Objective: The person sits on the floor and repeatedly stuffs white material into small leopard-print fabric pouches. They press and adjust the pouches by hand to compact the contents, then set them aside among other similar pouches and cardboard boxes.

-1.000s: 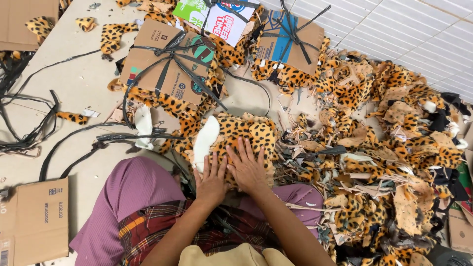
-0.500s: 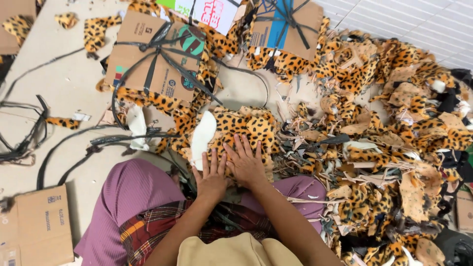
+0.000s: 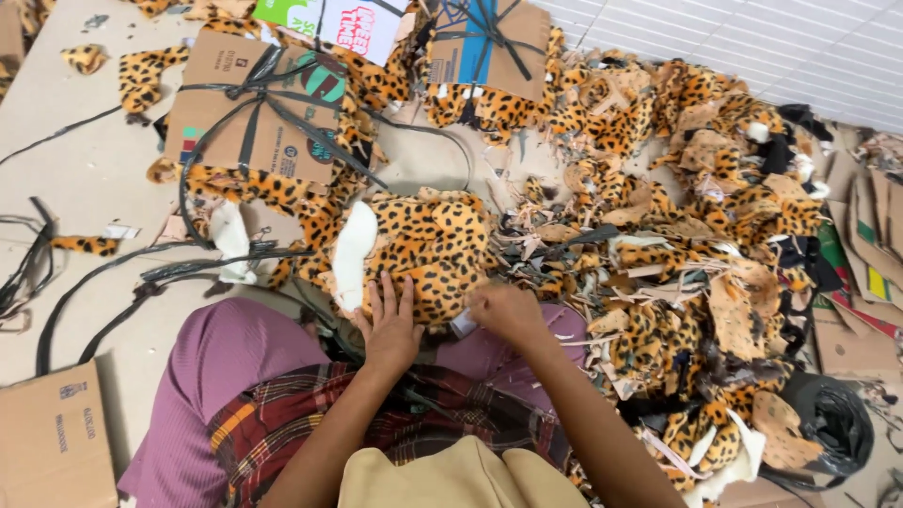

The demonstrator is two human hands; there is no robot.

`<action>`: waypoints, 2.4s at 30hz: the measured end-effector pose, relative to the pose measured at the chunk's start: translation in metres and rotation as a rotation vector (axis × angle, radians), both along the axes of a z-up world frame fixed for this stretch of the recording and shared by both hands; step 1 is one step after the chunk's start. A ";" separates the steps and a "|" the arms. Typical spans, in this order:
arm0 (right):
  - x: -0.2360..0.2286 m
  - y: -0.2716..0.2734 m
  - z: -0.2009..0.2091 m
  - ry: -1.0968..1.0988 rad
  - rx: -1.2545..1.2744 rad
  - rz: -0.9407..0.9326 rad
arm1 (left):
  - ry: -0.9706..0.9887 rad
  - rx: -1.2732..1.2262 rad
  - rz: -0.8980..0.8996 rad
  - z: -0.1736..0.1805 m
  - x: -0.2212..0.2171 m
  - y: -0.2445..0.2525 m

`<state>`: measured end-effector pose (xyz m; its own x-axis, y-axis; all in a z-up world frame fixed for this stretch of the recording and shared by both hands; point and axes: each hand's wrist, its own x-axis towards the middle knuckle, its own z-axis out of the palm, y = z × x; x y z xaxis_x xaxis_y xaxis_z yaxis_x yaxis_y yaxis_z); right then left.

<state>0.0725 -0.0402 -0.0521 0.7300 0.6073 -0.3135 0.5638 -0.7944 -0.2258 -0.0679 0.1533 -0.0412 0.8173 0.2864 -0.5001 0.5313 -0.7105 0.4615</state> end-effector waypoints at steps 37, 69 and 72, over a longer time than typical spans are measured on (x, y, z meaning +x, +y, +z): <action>0.002 -0.277 0.091 -0.627 0.114 -1.030 | -0.305 -0.220 -0.730 0.037 0.128 -0.276; -0.018 0.040 0.216 0.573 0.515 -0.211 | -0.299 -1.203 0.598 0.057 -0.004 0.016; 0.008 0.084 0.194 0.566 0.550 -0.202 | -0.414 -1.199 0.800 0.028 -0.003 0.052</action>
